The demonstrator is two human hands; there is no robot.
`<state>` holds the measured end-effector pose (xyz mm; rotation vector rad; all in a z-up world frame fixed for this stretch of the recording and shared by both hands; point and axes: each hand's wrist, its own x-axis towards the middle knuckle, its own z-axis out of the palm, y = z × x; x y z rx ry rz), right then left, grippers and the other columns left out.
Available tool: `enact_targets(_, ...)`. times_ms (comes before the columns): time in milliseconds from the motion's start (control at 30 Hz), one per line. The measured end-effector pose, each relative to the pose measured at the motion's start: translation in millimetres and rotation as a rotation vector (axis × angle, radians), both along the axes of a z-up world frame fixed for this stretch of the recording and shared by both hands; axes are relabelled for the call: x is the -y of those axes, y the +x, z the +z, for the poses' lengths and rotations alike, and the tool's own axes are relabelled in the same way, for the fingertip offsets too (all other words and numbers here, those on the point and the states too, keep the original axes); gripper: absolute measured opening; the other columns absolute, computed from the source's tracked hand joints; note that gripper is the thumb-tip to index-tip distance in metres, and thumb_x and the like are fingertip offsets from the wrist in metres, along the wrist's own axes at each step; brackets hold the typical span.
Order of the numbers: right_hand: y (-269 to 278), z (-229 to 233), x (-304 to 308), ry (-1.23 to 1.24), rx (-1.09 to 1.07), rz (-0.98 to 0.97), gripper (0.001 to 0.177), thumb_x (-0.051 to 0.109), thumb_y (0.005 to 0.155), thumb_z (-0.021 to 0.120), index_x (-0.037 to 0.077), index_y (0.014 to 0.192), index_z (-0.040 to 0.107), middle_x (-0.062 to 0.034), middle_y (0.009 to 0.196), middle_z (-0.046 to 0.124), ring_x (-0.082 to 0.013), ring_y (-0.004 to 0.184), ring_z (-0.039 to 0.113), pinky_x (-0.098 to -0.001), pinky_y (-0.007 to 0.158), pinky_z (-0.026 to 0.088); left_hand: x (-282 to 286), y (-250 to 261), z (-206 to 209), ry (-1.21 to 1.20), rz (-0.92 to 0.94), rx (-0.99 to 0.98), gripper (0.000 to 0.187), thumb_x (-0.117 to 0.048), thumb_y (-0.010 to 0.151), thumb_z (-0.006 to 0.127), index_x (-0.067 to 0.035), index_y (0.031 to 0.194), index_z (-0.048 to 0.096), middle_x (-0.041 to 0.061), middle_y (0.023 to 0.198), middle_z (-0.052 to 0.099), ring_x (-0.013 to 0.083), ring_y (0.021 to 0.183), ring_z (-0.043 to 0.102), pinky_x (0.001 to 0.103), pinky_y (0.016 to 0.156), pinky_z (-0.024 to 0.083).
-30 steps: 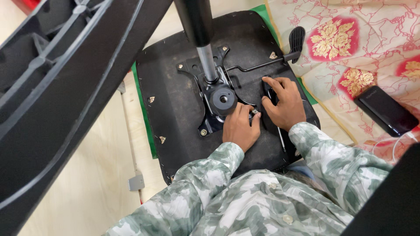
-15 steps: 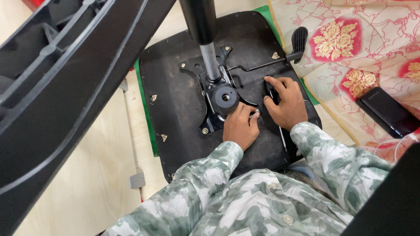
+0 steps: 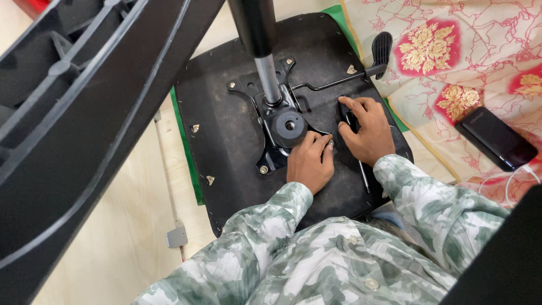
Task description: The person uses a screwdriver to tighten screws on the underside of an overturned office chair. The person holds the chair base steady with one hand while turning the screwdriver with the other to secure the central mounting plate.
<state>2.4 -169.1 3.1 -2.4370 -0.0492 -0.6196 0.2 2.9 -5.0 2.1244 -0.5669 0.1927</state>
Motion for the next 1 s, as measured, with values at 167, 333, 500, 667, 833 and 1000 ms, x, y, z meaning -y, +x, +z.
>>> enact_targets(167,-1.0,0.1,-1.2,0.018,-0.044,-0.017,0.049,0.013,0.086,0.072,0.013,0.135,0.065,-0.0127,0.119,0.062,-0.0324,0.107,0.058,-0.0422,0.090,0.050,-0.7,-0.1,-0.6,0.001,0.000,-0.019,0.018,-0.016,0.094,0.066,-0.007,0.108,0.074,0.007,0.099,0.067,0.0299,0.090,0.068,0.043,0.083,0.053)
enact_targets(333,0.2,0.1,-1.3,-0.002,-0.022,-0.011,0.049,0.013,0.086,0.072,0.013,0.135,0.066,-0.0129,0.119,0.061,-0.0326,0.106,0.057,-0.0426,0.091,0.050,-0.2,-0.1,-1.0,-0.013,0.022,0.005,0.017,-0.019,0.093,0.069,-0.006,0.103,0.072,0.008,0.099,0.068,0.0312,0.092,0.068,0.043,0.084,0.053)
enact_targets(500,-0.5,-0.2,-1.0,0.006,-0.027,-0.014,0.049,0.013,0.086,0.072,0.014,0.135,0.066,-0.0131,0.119,0.061,-0.0327,0.107,0.058,-0.0426,0.091,0.050,0.3,-0.1,0.0,0.006,0.022,-0.033,0.019,-0.020,0.091,0.071,-0.006,0.105,0.072,0.008,0.100,0.067,0.0307,0.092,0.068,0.043,0.083,0.053)
enact_targets(667,-0.8,2.1,-1.4,0.016,-0.010,-0.012,0.050,0.014,0.085,0.073,0.014,0.134,0.066,-0.0134,0.118,0.062,-0.0330,0.107,0.058,-0.0428,0.092,0.050,-0.4,-1.7,2.8,0.008,-0.014,-0.008,0.024,-0.015,0.089,0.069,-0.006,0.111,0.074,0.007,0.101,0.066,0.0296,0.090,0.068,0.043,0.083,0.052)
enact_targets(833,-0.3,-0.6,0.6,0.017,-0.001,-0.011,0.050,0.014,0.085,0.072,0.013,0.135,0.066,-0.0145,0.119,0.061,-0.0341,0.108,0.058,-0.0437,0.093,0.049,-0.7,-0.3,-1.3,0.002,-0.011,0.008,0.020,-0.013,0.092,0.066,-0.008,0.110,0.074,0.007,0.102,0.067,0.0297,0.092,0.068,0.043,0.084,0.052)
enact_targets(1000,-1.1,-0.9,0.9,0.015,-0.010,-0.018,0.050,0.013,0.086,0.071,0.013,0.135,0.066,-0.0147,0.118,0.062,-0.0351,0.108,0.058,-0.0446,0.094,0.049,-1.0,-0.7,-3.2,-0.022,0.014,-0.008,0.016,-0.016,0.091,0.069,-0.008,0.104,0.074,0.007,0.100,0.068,0.0307,0.091,0.068,0.043,0.083,0.052)
